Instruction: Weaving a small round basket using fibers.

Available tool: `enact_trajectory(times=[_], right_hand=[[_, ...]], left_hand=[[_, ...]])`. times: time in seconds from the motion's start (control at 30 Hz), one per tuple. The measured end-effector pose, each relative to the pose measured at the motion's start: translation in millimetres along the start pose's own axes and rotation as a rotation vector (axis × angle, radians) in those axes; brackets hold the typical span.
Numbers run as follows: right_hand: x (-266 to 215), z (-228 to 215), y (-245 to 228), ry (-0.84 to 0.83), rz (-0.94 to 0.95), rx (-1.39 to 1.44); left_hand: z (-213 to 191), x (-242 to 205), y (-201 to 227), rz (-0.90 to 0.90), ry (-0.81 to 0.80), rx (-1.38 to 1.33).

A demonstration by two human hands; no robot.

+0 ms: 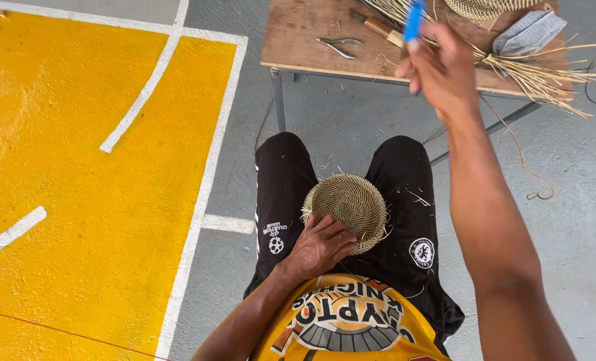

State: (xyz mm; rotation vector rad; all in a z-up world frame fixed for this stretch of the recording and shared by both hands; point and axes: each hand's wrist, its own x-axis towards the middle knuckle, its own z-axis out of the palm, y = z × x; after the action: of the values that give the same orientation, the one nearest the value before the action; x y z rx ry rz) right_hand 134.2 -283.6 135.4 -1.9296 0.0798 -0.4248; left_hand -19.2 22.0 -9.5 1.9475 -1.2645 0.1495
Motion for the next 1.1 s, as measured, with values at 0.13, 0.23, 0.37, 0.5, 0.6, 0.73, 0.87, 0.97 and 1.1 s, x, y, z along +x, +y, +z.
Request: enact_trajectory(times=[0.13, 0.23, 0.37, 0.5, 0.6, 0.73, 0.87, 0.97, 1.1], right_hand=[[-121.0, -31.1, 22.6, -0.150, 0.164, 0.771], [-208.7, -28.1, 62.9, -0.240, 0.165, 0.962], [-280.4, -5.4, 30.9, -0.128, 0.620, 0.244], [-310.3, 12.6, 28.9, -0.262, 0.487, 0.194], [-303.1, 23.7, 21.2, -0.299, 0.713, 0.213], [-301.4, 31.1, 27.7, -0.365, 0.602, 0.273], [-301.2, 34.5, 26.1, -0.303, 0.646, 0.299], [-302.8, 36.1, 28.0, -0.294, 0.591, 0.382], [-303.5, 38.5, 22.5, -0.269, 0.662, 0.489]], left_hand=[[6.8, 8.2, -2.7, -0.002, 0.034, 0.001], [17.9, 14.5, -6.6, -0.049, 0.016, -0.023], [7.2, 33.7, 0.6, -0.153, -0.020, -0.003], [1.3, 44.8, 7.4, -0.193, 0.030, -0.055], [-0.1, 44.8, 7.8, -0.187, 0.032, -0.046], [0.5, 42.9, 8.3, -0.205, 0.047, -0.039], [3.0, 42.2, 5.9, -0.193, 0.059, -0.024], [5.8, 41.8, 4.9, -0.188, 0.046, -0.013], [5.0, 42.8, 5.9, -0.166, 0.065, -0.012]])
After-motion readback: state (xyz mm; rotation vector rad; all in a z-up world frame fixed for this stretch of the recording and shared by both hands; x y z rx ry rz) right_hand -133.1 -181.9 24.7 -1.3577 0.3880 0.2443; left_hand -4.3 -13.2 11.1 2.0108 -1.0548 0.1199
